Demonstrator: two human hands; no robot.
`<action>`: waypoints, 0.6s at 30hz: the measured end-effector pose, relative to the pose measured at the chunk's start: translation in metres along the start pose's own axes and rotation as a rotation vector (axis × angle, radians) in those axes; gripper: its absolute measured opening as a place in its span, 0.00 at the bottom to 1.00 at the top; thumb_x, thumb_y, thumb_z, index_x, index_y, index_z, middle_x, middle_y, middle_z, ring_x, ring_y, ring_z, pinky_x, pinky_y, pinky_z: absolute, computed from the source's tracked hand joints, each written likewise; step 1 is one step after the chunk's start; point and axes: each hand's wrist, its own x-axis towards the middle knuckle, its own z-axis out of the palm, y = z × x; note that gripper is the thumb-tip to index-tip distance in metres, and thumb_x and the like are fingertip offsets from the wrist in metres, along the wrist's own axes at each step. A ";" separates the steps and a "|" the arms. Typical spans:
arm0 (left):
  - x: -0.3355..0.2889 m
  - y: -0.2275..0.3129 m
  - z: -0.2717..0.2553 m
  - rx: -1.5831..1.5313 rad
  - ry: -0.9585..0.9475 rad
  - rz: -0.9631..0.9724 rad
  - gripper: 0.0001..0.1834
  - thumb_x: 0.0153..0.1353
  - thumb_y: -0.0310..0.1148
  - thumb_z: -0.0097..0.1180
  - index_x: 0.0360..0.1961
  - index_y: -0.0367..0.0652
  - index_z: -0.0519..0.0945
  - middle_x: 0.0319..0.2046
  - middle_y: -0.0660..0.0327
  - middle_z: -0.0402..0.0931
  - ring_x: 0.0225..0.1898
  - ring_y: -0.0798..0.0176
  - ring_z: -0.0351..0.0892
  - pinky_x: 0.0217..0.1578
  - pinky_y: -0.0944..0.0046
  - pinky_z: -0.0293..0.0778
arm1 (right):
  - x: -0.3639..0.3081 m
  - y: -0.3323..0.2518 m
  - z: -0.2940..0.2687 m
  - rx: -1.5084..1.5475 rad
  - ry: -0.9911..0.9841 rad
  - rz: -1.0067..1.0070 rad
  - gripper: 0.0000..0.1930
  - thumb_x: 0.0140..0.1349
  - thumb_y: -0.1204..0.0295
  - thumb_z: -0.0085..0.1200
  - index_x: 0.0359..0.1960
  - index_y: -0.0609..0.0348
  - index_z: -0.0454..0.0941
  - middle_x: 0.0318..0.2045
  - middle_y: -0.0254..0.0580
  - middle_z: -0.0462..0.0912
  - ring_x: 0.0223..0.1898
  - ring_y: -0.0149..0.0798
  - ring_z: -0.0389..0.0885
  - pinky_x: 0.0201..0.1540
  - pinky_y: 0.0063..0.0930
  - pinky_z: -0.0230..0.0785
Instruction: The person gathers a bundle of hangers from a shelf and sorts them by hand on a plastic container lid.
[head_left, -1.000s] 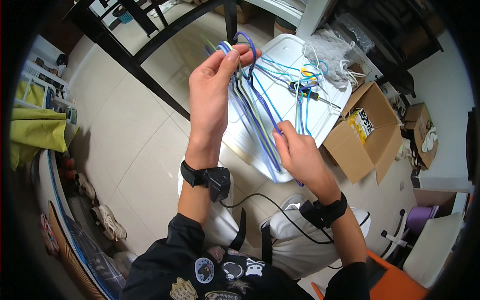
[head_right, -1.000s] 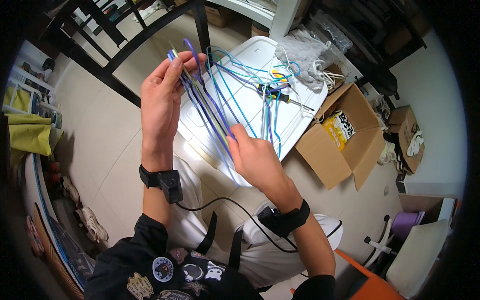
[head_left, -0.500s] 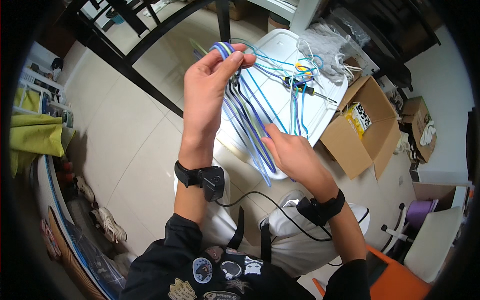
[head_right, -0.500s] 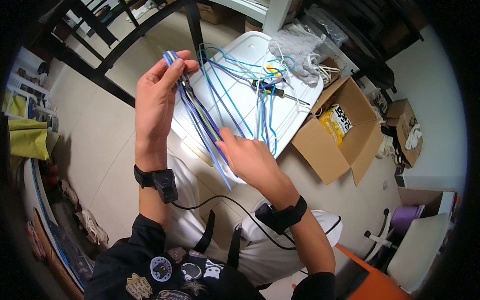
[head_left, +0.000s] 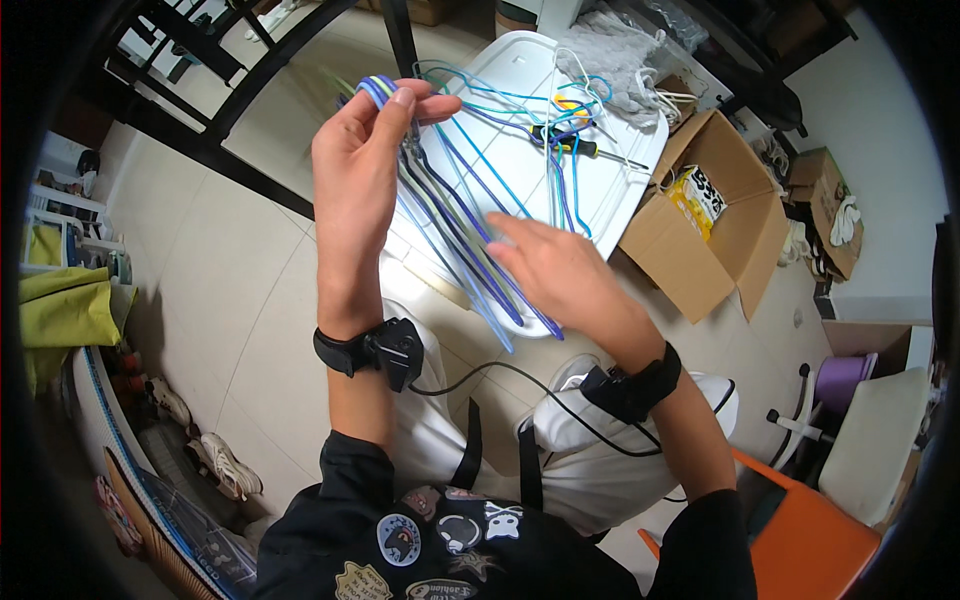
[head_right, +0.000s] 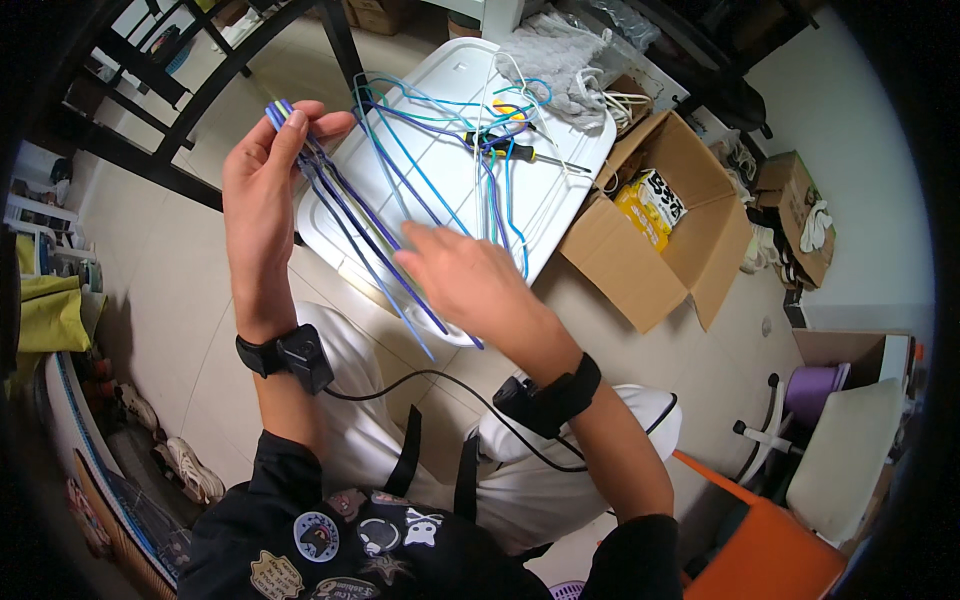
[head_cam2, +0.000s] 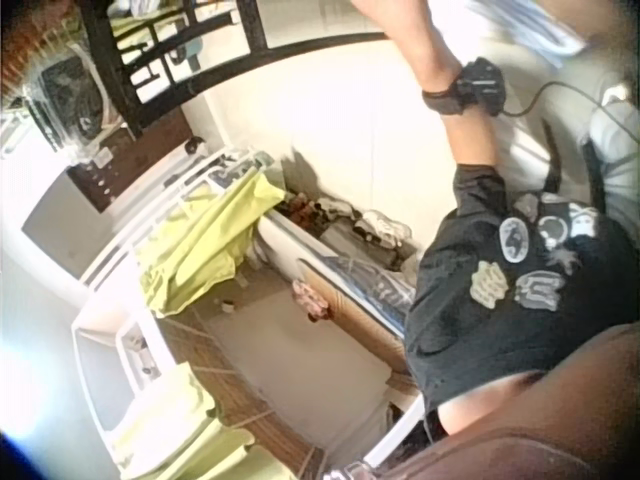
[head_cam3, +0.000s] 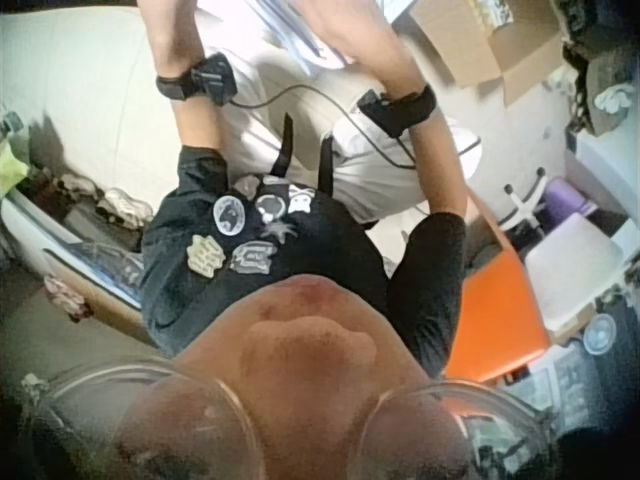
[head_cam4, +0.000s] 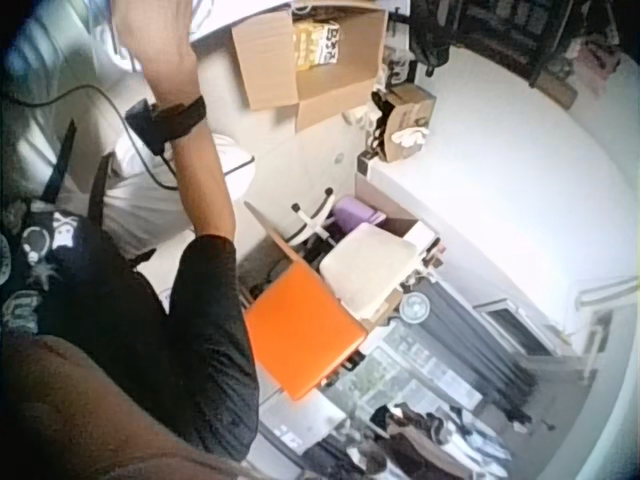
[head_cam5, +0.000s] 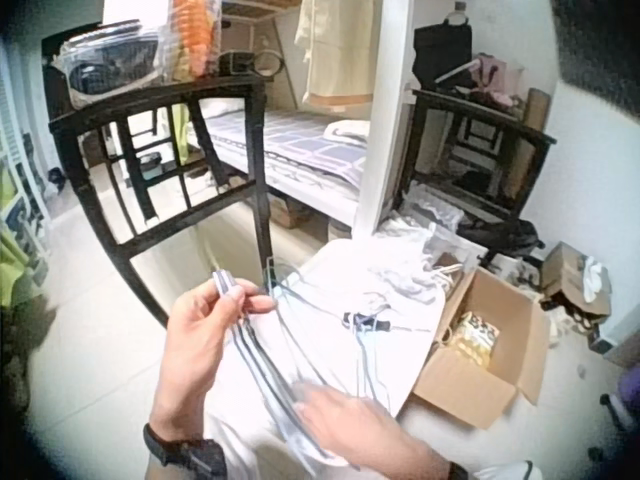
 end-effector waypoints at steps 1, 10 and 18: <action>0.000 0.002 -0.004 0.003 0.024 0.003 0.14 0.70 0.33 0.48 0.43 0.29 0.77 0.35 0.52 0.84 0.39 0.67 0.82 0.46 0.69 0.74 | 0.003 0.006 -0.002 -0.027 -0.027 0.105 0.16 0.69 0.60 0.45 0.41 0.64 0.74 0.31 0.56 0.79 0.34 0.57 0.80 0.35 0.47 0.73; 0.002 0.000 -0.016 0.028 0.048 -0.008 0.17 0.71 0.36 0.48 0.50 0.32 0.75 0.37 0.57 0.83 0.39 0.69 0.79 0.48 0.69 0.70 | -0.004 0.084 -0.035 -0.320 -0.282 0.879 0.25 0.67 0.56 0.45 0.36 0.73 0.81 0.38 0.67 0.81 0.43 0.63 0.79 0.48 0.49 0.71; 0.001 0.000 -0.011 -0.016 0.052 0.056 0.12 0.67 0.31 0.53 0.45 0.31 0.78 0.35 0.53 0.84 0.40 0.65 0.82 0.50 0.67 0.72 | -0.015 0.124 -0.018 -0.239 -0.208 0.876 0.21 0.60 0.61 0.51 0.33 0.75 0.80 0.32 0.67 0.81 0.40 0.63 0.81 0.47 0.47 0.73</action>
